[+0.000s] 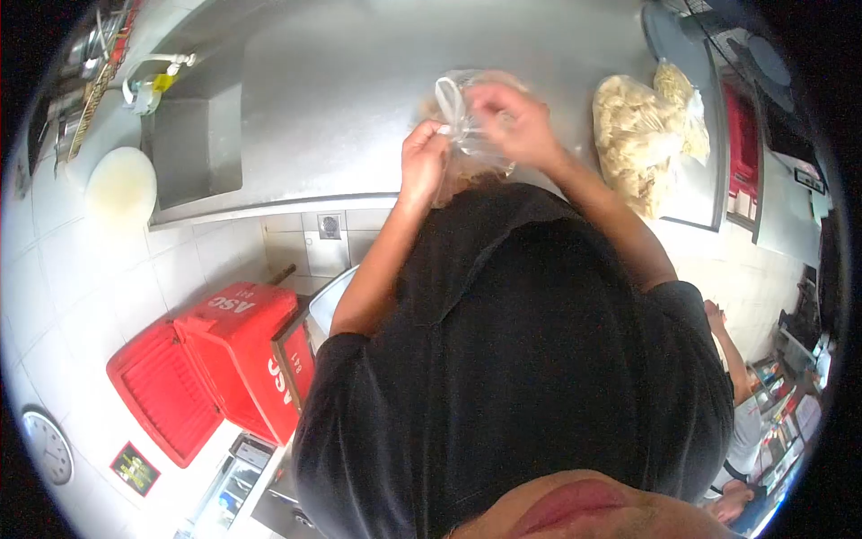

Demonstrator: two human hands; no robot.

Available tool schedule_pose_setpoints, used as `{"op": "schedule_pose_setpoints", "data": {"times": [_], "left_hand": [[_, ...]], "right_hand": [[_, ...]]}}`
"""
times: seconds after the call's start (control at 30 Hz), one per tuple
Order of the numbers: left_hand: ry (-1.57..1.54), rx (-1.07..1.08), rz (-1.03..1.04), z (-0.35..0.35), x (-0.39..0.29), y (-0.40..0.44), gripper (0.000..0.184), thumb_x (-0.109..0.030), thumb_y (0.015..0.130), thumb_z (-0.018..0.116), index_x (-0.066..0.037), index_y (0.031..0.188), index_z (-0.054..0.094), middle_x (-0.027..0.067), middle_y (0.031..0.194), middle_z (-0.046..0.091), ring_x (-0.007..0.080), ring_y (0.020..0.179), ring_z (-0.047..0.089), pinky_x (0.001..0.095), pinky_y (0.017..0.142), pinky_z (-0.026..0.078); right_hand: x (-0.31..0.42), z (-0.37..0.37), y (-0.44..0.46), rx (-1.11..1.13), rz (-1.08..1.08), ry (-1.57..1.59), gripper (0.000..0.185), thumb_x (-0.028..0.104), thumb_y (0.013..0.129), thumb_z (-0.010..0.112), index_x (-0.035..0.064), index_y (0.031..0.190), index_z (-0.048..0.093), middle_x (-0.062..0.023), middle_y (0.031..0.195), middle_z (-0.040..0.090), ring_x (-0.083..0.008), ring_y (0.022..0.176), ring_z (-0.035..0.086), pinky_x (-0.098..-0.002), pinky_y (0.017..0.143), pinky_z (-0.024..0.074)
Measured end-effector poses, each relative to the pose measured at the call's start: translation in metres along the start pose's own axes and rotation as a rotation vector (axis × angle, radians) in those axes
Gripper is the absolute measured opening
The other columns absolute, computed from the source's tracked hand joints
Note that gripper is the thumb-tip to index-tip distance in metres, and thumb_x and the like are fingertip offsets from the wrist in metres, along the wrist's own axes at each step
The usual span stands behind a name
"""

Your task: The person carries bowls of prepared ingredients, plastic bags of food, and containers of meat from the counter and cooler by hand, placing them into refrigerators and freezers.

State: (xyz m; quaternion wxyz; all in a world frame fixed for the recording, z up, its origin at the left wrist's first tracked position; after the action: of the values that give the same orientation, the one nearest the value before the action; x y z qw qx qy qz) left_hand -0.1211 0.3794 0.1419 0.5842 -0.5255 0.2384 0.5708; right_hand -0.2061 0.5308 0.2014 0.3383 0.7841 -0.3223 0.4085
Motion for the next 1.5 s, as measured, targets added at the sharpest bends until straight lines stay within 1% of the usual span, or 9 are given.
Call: {"op": "schedule_pose_setpoints", "data": {"times": [0.17, 0.47, 0.77, 1.07, 1.13, 1.2, 1.27, 1.3, 1.5], "left_hand": [[0.025, -0.043, -0.086, -0.016, 0.007, -0.006, 0.018, -0.017, 0.083, 0.051, -0.004, 0.092, 0.061, 0.0012, 0.077, 0.058, 0.0094, 0.062, 0.051, 0.0225, 0.055, 0.04], [-0.261, 0.109, -0.142, -0.027, 0.01, -0.002, 0.017, -0.011, 0.08, 0.052, 0.0, 0.091, 0.058, 0.0048, 0.079, 0.058, 0.0136, 0.07, 0.053, 0.0278, 0.065, 0.043], [-0.039, 0.035, -0.045, -0.025, 0.007, 0.006, 0.013, 0.001, 0.083, 0.052, 0.001, 0.095, 0.057, 0.0051, 0.08, 0.059, 0.0095, 0.065, 0.052, 0.0237, 0.059, 0.044], [0.474, 0.021, 0.134, -0.045, 0.029, 0.001, 0.016, -0.001, 0.087, 0.057, -0.001, 0.103, 0.054, 0.0011, 0.083, 0.058, 0.0091, 0.069, 0.054, 0.0224, 0.066, 0.045], [0.543, 0.037, 0.231, -0.041, 0.028, -0.001, 0.025, 0.0, 0.083, 0.061, 0.0, 0.107, 0.054, 0.006, 0.094, 0.057, 0.0125, 0.082, 0.056, 0.0236, 0.069, 0.046], [0.614, 0.055, 0.369, -0.033, 0.022, 0.001, 0.031, -0.002, 0.08, 0.064, 0.0, 0.109, 0.054, 0.01, 0.1, 0.057, 0.0171, 0.089, 0.057, 0.0273, 0.074, 0.048], [0.788, 0.075, 0.483, -0.021, 0.011, 0.002, 0.039, -0.004, 0.077, 0.067, 0.0, 0.113, 0.053, 0.0146, 0.107, 0.055, 0.0244, 0.097, 0.055, 0.0327, 0.082, 0.046], [0.874, 0.079, 0.543, -0.016, 0.006, 0.003, 0.043, -0.005, 0.075, 0.068, 0.0, 0.115, 0.053, 0.0169, 0.11, 0.055, 0.028, 0.101, 0.055, 0.0354, 0.086, 0.046], [1.029, 0.138, 0.544, -0.007, 0.013, 0.012, 0.057, -0.011, 0.073, 0.071, -0.001, 0.125, 0.048, 0.0209, 0.119, 0.054, 0.0361, 0.109, 0.05, 0.0427, 0.095, 0.04]], "right_hand": [[0.023, 0.038, -0.009, 0.244, -0.408, -0.175, 0.026, 0.013, 0.075, 0.066, 0.0115, 0.101, 0.063, -0.0054, 0.099, 0.059, -0.0241, 0.088, 0.061, -0.0358, 0.074, 0.0506], [0.011, 0.045, -0.006, 0.229, -0.381, -0.18, 0.017, 0.009, 0.075, 0.062, 0.0098, 0.092, 0.061, -0.0061, 0.099, 0.057, -0.0276, 0.087, 0.061, -0.0391, 0.072, 0.05], [0.001, 0.043, 0.003, 0.248, -0.283, -0.411, 0.012, 0.012, 0.072, 0.059, 0.0061, 0.081, 0.054, -0.0118, 0.085, 0.058, -0.0321, 0.074, 0.06, -0.0455, 0.062, 0.0477], [-0.063, -0.005, 0.0, 0.306, 0.208, -0.589, 0.014, 0.019, 0.076, 0.057, 0.0095, 0.086, 0.062, -0.0134, 0.078, 0.065, -0.0322, 0.072, 0.064, -0.0456, 0.064, 0.0498], [-0.059, -0.068, 0.001, -0.028, 0.08, -0.691, 0.026, 0.028, 0.079, 0.062, 0.0126, 0.099, 0.067, -0.0138, 0.088, 0.068, -0.0304, 0.079, 0.065, -0.0413, 0.071, 0.0521], [-0.081, -0.156, 0.004, -0.388, 0.443, -0.719, 0.049, 0.034, 0.076, 0.068, 0.0075, 0.117, 0.061, -0.0174, 0.099, 0.067, -0.0295, 0.082, 0.066, -0.0365, 0.078, 0.0524], [-0.141, -0.262, -0.006, -0.624, 0.284, -1.061, 0.063, 0.033, 0.072, 0.071, 0.0037, 0.125, 0.053, -0.0208, 0.124, 0.055, -0.0333, 0.108, 0.057, -0.0383, 0.09, 0.0475], [-0.155, -0.294, -0.017, -0.671, 0.557, -1.243, 0.073, 0.032, 0.07, 0.071, 0.0089, 0.134, 0.044, -0.0213, 0.131, 0.048, -0.0349, 0.12, 0.048, -0.0407, 0.097, 0.0433], [-0.267, -0.349, -0.103, -0.411, 0.892, -0.973, 0.073, 0.041, 0.067, 0.071, 0.0153, 0.13, 0.044, -0.0172, 0.117, 0.06, -0.0356, 0.108, 0.057, -0.0428, 0.095, 0.044]]}}
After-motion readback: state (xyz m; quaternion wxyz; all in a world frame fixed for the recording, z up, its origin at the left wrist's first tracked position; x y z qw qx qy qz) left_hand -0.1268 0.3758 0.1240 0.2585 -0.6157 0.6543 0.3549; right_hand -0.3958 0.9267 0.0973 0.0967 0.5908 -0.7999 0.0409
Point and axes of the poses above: each hand's wrist, its own y-axis towards the middle knuckle, its own z-axis out of the palm, x = y × z, the point moved 3 cm from there along y, towards the middle knuckle
